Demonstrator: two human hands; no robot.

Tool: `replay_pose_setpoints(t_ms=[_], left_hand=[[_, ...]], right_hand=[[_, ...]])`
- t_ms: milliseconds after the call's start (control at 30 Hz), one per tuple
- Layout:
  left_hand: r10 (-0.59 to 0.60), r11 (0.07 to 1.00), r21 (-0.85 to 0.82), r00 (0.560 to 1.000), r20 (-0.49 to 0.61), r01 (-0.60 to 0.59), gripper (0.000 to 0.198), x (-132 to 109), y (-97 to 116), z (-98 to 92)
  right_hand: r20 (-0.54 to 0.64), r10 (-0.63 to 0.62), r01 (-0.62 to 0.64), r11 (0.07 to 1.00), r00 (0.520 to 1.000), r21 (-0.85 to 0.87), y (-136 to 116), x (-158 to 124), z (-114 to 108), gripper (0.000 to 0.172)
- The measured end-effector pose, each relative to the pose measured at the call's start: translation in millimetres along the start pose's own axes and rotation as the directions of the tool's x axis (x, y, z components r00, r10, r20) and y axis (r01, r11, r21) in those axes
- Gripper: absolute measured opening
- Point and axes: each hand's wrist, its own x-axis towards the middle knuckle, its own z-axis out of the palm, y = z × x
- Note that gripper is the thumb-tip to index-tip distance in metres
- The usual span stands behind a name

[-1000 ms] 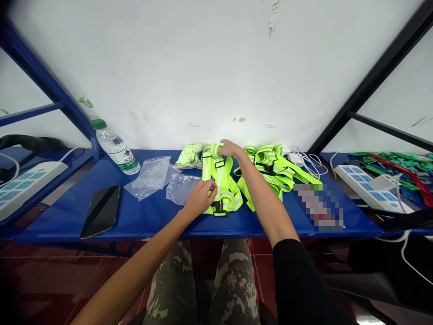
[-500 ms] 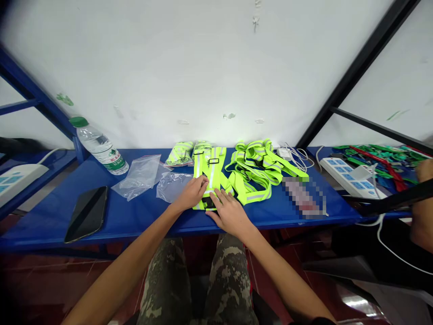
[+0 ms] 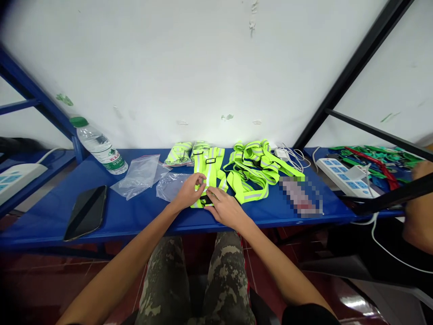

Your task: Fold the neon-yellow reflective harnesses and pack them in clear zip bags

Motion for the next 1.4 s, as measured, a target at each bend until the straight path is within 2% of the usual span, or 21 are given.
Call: replay_pose_setpoints(t_ms=[133,200,367,400,500,600,733,867,933,967,1067,1133,1200,1267,1333,1400], left_hand=[[-0.103,0.989,-0.103,0.994,0.021,0.104,0.017,-1.7,2.3,-9.8],[-0.078,0.994,-0.077,0.997,0.001,0.078,0.016,-3.9,5.1,-13.3],[0.027,0.984,0.177,0.973,-0.229,0.014,0.02,-12.3,16.4,-11.5],[0.052,0.975,0.224,0.972,-0.228,0.001,0.019,-13.2,17.9,-9.7],[0.077,0.952,0.305,0.988,-0.136,-0.032,0.023,-12.4,18.5,-3.8],[0.012,0.952,0.304,0.994,-0.106,0.021,0.034,-7.0,14.8,0.5],[-0.107,0.964,0.233,0.989,-0.106,0.13,0.036,2.7,8.4,2.1],[-0.181,0.966,0.173,0.98,-0.079,0.192,0.038,10.0,3.0,1.4],[-0.191,0.964,0.178,0.98,-0.054,0.198,0.039,11.9,1.1,1.4],[-0.194,0.963,0.182,0.98,-0.045,0.199,0.04,12.4,0.5,1.5],[-0.218,0.961,0.163,0.975,-0.047,0.222,0.048,12.7,0.0,2.2],[-0.243,0.959,0.137,0.968,-0.058,0.249,0.053,12.8,0.6,2.7],[-0.261,0.955,0.128,0.963,-0.062,0.267,0.056,13.4,1.7,3.0],[-0.273,0.95,0.138,0.96,-0.067,0.28,0.057,14.5,3.1,3.3],[-0.291,0.94,0.165,0.954,-0.074,0.299,0.056,15.8,4.8,3.7],[-0.316,0.921,0.209,0.945,-0.087,0.328,0.054,17.2,7.0,4.3]], right_hand=[[0.001,0.01,-0.01,1.0,1.0,-0.02,0.7,1.8,-0.3,0.044],[-0.006,0.029,-0.029,0.999,1.0,-0.025,2.3,2.9,2.1,0.042],[-0.05,0.101,-0.103,0.993,0.994,-0.051,2.8,5.3,11.9,0.041],[-0.058,0.117,-0.12,0.991,0.991,-0.051,2.6,5.8,13.6,0.041],[-0.073,0.148,-0.15,0.988,0.986,-0.026,3.5,8.1,16.8,0.039],[-0.096,0.157,-0.155,0.988,0.983,0.027,6.5,12.8,18.3,0.038],[-0.164,0.171,-0.146,0.978,0.972,0.15,9.6,21.8,19.8,0.036],[-0.224,0.273,-0.179,0.913,0.936,0.367,10.4,31.7,19.6,0.032],[-0.224,0.382,-0.228,0.833,0.897,0.504,11.5,37.8,20.6,0.033],[-0.218,0.459,-0.267,0.774,0.861,0.573,12.3,41.3,22.1,0.036],[-0.181,0.708,-0.359,0.541,0.682,0.761,15.9,53.0,31.3,0.048],[-0.149,0.804,-0.365,0.415,0.575,0.834,18.4,60.2,38.9,0.049],[-0.177,0.84,-0.359,0.397,0.512,0.845,20.5,65.3,44.7,0.044],[-0.251,0.848,-0.378,0.448,0.466,0.811,22.1,68.0,47.2,0.039],[-0.291,0.846,-0.402,0.481,0.448,0.779,23.1,69.0,46.8,0.037],[-0.272,0.845,-0.412,0.475,0.46,0.777,23.8,69.6,44.9,0.039]])
